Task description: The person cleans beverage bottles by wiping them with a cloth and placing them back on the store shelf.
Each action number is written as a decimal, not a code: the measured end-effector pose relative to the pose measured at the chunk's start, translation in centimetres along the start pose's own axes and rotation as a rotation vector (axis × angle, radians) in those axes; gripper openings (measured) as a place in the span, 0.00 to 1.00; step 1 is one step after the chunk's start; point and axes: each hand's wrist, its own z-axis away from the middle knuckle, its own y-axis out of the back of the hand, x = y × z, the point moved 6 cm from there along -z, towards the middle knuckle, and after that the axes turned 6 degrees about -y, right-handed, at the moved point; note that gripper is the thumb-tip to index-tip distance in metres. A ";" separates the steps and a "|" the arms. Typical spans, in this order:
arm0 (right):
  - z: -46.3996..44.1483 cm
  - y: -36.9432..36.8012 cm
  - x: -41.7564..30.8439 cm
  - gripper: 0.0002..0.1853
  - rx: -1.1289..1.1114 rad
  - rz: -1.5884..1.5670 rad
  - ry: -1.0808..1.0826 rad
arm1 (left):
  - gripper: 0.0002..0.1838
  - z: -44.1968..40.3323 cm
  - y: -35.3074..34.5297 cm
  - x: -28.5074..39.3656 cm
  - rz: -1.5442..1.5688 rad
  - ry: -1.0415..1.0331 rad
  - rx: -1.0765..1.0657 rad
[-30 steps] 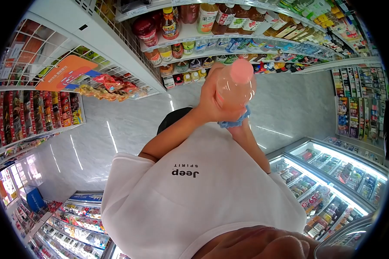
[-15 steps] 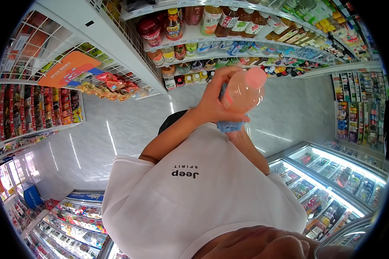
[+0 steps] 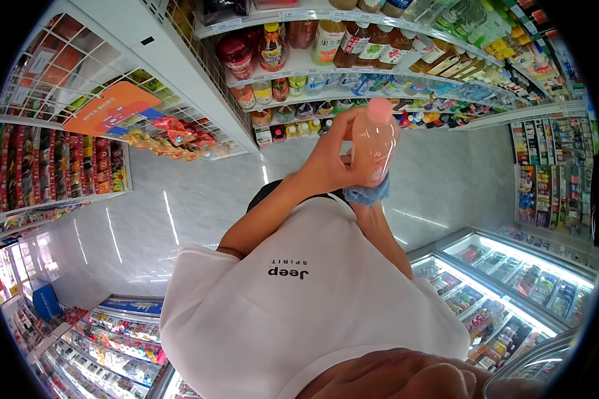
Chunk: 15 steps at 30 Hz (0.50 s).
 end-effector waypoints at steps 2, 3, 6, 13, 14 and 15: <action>0.0 0.4 0.2 0.14 0.005 -0.148 -0.121 | 0.55 -0.1 0.1 -1.0 0.047 0.039 0.047; 0.0 0.9 1.0 0.12 0.023 -0.243 -0.192 | 0.55 -0.1 0.0 -1.5 0.072 0.060 0.071; -0.3 0.9 1.9 0.10 0.094 -0.717 -0.346 | 0.54 -0.1 0.3 -3.5 0.020 0.113 0.171; -0.9 0.7 0.2 0.10 -0.089 -0.578 -0.200 | 0.45 0.4 1.4 -6.0 0.297 0.175 0.329; -1.1 1.2 0.7 0.10 -0.006 -0.689 -0.248 | 0.43 0.5 1.4 -6.3 0.336 0.180 0.372; -1.0 0.6 0.1 0.09 0.081 -0.799 -0.299 | 0.42 0.7 1.4 -6.6 0.376 0.188 0.416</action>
